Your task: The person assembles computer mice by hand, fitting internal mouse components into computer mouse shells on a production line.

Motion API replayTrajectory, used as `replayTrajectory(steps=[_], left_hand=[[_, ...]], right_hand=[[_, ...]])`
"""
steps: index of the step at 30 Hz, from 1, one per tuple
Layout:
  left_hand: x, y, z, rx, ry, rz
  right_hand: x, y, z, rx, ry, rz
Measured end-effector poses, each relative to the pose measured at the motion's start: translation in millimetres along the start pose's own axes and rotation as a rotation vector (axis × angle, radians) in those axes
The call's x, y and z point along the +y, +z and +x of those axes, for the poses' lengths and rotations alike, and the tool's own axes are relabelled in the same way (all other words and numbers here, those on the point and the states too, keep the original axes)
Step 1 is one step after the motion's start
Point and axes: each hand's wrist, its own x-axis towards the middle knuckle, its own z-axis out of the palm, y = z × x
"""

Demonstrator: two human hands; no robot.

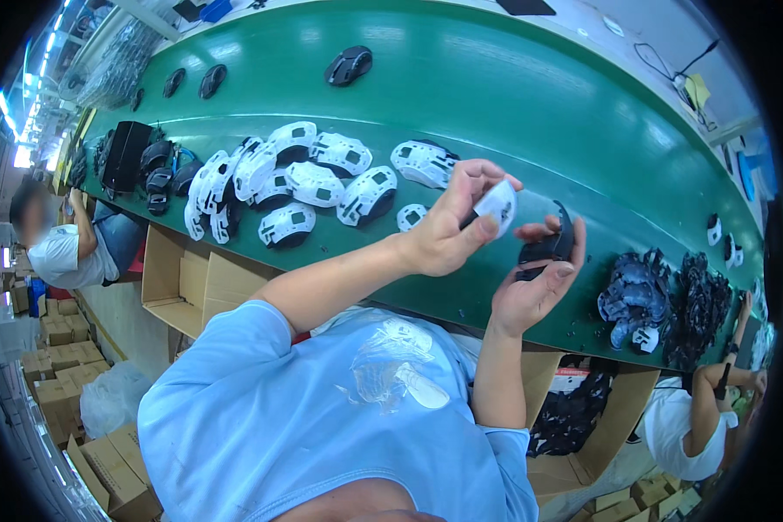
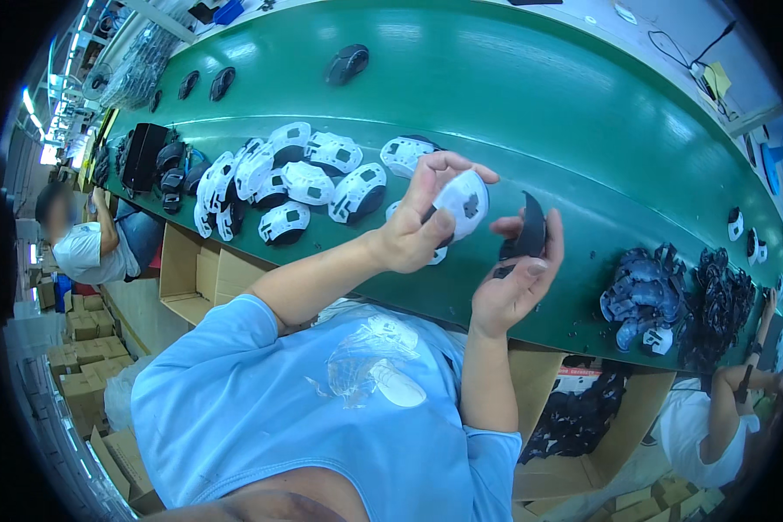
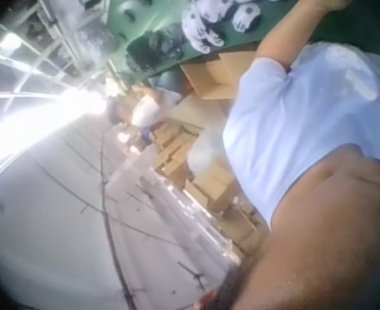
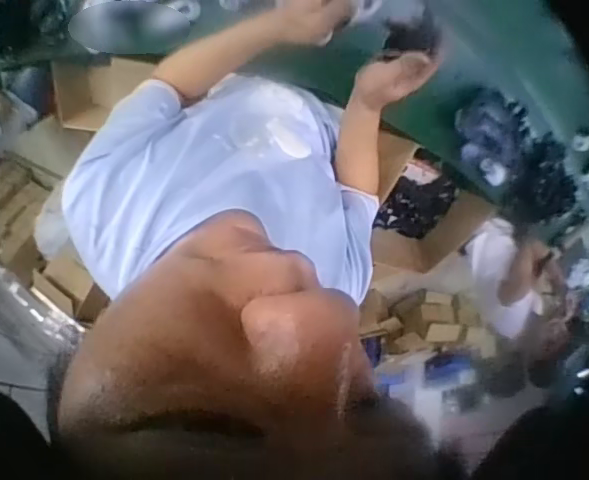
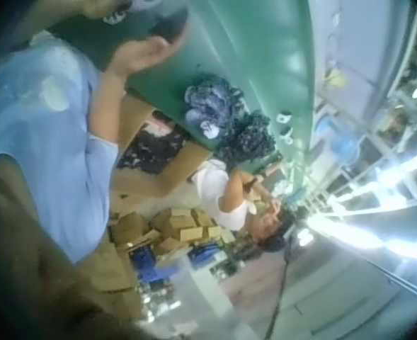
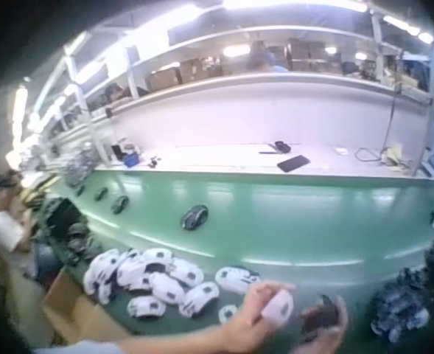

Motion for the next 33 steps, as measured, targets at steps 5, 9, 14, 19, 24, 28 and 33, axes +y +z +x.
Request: replayTrajectory(steps=[5,9,14,19,24,28,33], left_hand=[[8.1,-1.5,2.4,0.006,0.156,0.373],[2.7,-7.5,2.7,0.016,0.239,0.42],[-0.8,-6.6,3.1,-0.037,0.343,0.484],[-3.5,-7.5,0.7,-0.028,0.287,0.449],[-0.4,-2.4,-6.9,0.012,-0.003,0.265],[2.8,-7.4,2.0,0.122,-0.258,-0.476],[6.1,6.4,14.5,0.06,-0.289,-0.754]], right_hand=[[7.1,13.1,-6.6,-0.226,-0.304,-0.323],[14.9,4.2,-13.3,-0.213,-0.273,-0.244],[20.4,-7.3,-13.3,-0.278,-0.241,-0.149],[22.4,-7.9,-18.6,-0.334,-0.28,-0.277],[23.1,-2.3,-13.3,-0.373,-0.315,-0.362],[7.4,-6.9,-3.7,-0.368,-0.351,-0.529],[17.8,-14.1,-19.8,-0.264,0.268,0.132]])
